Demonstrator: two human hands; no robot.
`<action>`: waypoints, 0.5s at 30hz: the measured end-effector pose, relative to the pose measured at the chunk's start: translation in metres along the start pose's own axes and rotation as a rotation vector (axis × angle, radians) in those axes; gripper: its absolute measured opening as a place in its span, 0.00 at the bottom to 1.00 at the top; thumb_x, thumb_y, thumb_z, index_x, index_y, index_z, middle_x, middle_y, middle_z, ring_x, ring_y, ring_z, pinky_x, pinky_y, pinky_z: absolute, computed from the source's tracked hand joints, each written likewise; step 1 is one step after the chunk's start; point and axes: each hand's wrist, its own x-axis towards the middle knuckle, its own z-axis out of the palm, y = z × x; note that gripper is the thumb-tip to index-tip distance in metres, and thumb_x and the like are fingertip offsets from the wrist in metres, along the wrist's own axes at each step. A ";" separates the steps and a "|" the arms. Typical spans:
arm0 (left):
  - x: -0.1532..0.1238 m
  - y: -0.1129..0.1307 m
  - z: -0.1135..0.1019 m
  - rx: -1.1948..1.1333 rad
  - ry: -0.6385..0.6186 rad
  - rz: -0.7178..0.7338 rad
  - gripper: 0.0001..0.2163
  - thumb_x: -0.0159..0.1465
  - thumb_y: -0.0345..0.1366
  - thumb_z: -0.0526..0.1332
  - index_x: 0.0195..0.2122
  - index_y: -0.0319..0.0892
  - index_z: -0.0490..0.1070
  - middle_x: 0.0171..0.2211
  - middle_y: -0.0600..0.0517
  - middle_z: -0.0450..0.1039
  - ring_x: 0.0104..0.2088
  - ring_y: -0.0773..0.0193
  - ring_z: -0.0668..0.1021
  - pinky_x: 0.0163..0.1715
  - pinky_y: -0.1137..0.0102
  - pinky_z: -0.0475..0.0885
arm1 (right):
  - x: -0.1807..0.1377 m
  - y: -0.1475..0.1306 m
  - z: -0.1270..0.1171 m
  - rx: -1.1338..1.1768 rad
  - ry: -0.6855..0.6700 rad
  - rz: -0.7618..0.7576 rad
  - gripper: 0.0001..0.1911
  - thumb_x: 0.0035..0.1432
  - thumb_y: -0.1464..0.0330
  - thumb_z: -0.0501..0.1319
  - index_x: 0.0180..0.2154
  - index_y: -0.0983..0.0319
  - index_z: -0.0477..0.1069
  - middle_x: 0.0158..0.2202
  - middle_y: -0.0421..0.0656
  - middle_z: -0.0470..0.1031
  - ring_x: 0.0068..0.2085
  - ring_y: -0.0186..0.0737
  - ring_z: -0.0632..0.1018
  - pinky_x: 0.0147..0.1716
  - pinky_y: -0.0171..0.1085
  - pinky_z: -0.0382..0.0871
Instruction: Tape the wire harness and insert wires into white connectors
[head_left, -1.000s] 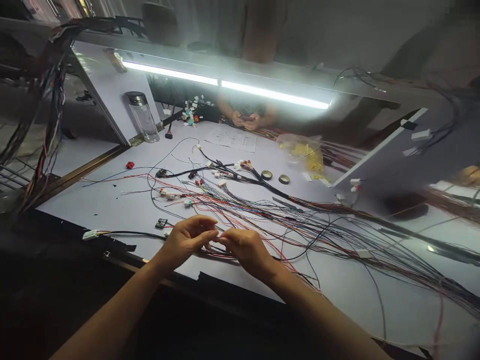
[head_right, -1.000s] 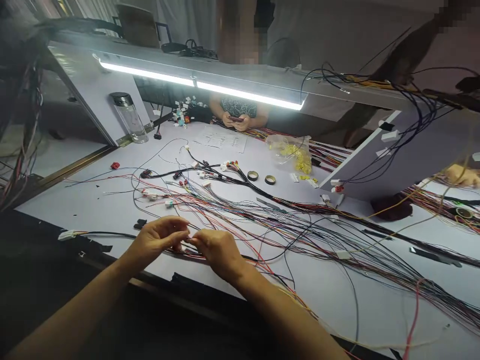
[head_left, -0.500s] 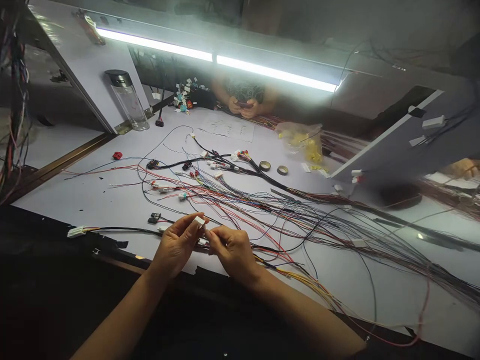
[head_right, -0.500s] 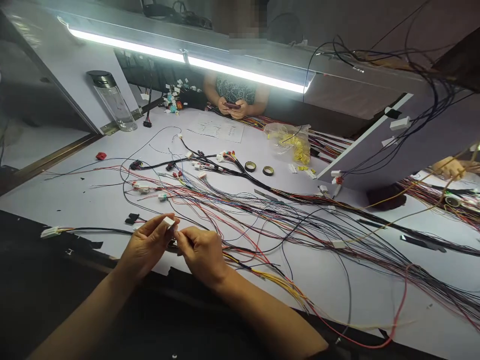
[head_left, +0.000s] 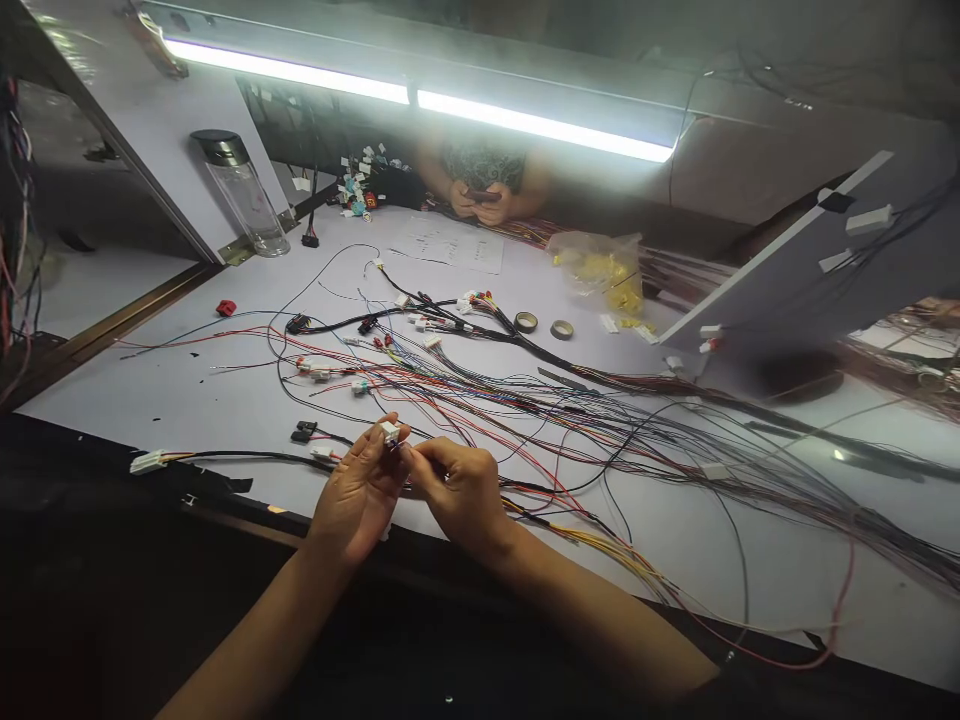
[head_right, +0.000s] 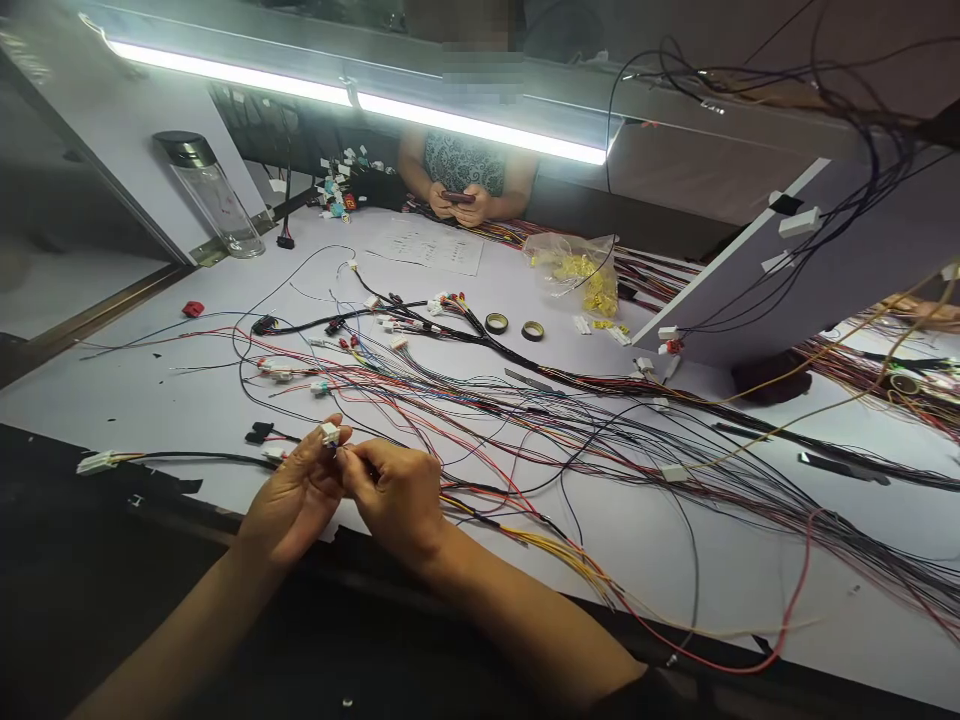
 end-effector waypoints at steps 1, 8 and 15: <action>-0.001 -0.001 -0.001 0.006 -0.036 0.006 0.12 0.60 0.28 0.63 0.46 0.40 0.75 0.37 0.49 0.80 0.35 0.66 0.80 0.39 0.72 0.76 | 0.000 -0.001 0.000 0.026 -0.013 0.038 0.14 0.63 0.60 0.57 0.32 0.59 0.76 0.26 0.39 0.79 0.26 0.32 0.76 0.28 0.31 0.64; -0.008 -0.007 -0.002 0.006 -0.078 0.040 0.10 0.58 0.32 0.67 0.42 0.43 0.76 0.39 0.51 0.80 0.37 0.65 0.80 0.37 0.71 0.77 | 0.001 -0.007 -0.003 0.088 -0.158 0.119 0.19 0.65 0.59 0.54 0.28 0.61 0.74 0.23 0.38 0.76 0.25 0.31 0.74 0.28 0.29 0.63; 0.003 0.051 -0.014 -0.037 0.240 0.363 0.07 0.66 0.27 0.56 0.35 0.36 0.74 0.32 0.50 0.77 0.29 0.71 0.78 0.38 0.72 0.78 | -0.003 0.005 -0.053 -0.349 -0.359 -0.067 0.15 0.67 0.61 0.54 0.34 0.58 0.76 0.27 0.38 0.77 0.28 0.31 0.74 0.29 0.30 0.59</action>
